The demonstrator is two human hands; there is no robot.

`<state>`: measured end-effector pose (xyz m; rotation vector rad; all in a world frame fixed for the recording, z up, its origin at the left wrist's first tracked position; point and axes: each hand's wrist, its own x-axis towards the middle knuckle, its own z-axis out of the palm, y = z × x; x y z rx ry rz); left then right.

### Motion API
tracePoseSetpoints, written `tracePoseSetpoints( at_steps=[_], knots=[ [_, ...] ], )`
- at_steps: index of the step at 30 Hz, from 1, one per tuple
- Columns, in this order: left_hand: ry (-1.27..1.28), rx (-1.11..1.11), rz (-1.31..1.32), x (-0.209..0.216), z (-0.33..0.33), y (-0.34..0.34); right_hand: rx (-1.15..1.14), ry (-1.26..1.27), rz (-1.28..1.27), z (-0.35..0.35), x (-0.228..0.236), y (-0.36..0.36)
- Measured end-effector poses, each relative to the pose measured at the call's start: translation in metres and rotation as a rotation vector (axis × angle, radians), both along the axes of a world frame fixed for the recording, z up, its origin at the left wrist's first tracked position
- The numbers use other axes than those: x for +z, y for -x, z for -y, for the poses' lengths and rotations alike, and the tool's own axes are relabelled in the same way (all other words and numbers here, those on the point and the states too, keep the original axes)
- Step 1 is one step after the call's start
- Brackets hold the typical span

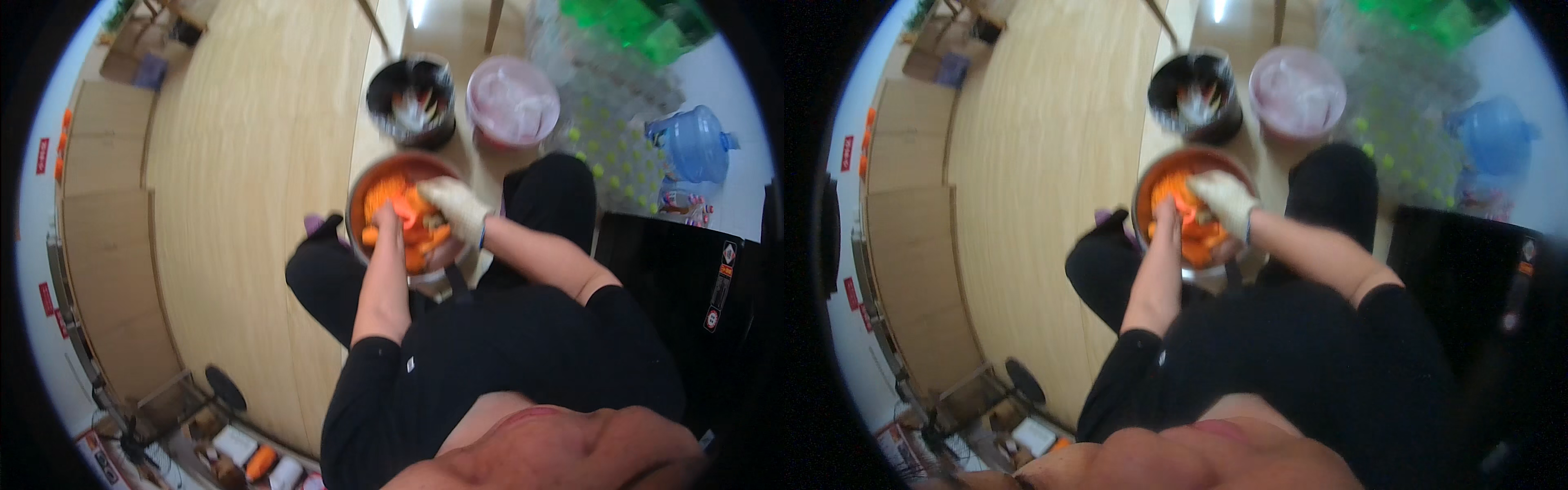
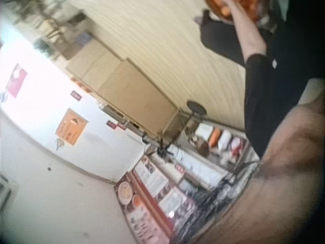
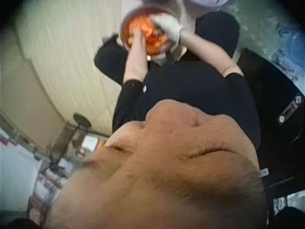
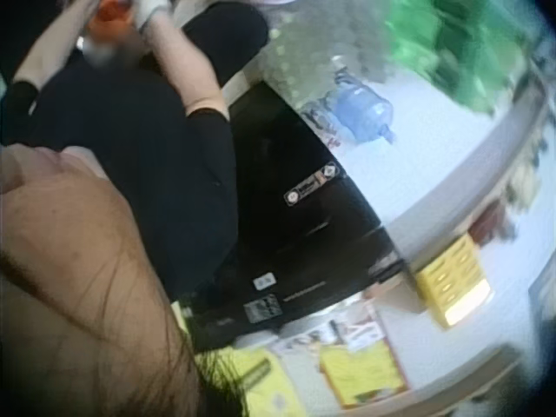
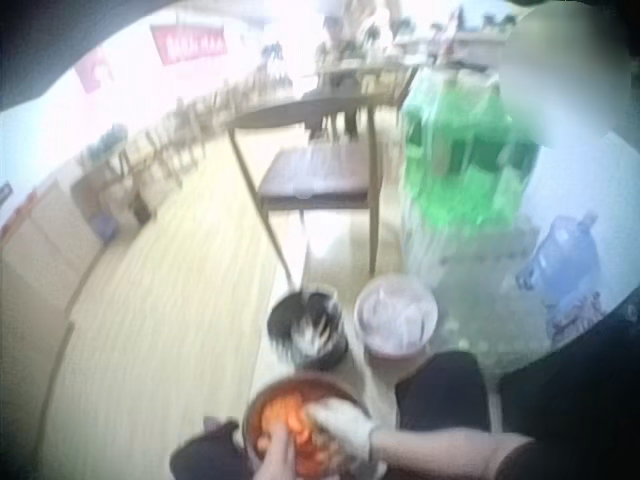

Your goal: The person sits on the floor and grates multiple carrots into a metal bowl using a handheld grater. The person wears gloves and holds the carrots with one hand while moving them across the grater with the other.

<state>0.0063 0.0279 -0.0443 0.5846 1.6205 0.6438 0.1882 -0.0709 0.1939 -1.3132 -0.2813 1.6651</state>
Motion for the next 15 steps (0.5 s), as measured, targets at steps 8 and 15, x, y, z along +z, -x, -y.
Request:
tracePoseSetpoints(
  at_steps=[8, 15],
  knots=[
    [0.225, -0.073, -0.345, 0.05, 0.031, -0.015, -0.191, 0.036, -0.121, -0.014, 0.028, -0.014],
    [0.077, 0.028, -0.186, 0.078, 0.01, -0.032, -0.318, -0.038, -0.173, -0.013, 0.032, -0.031]
  ],
)
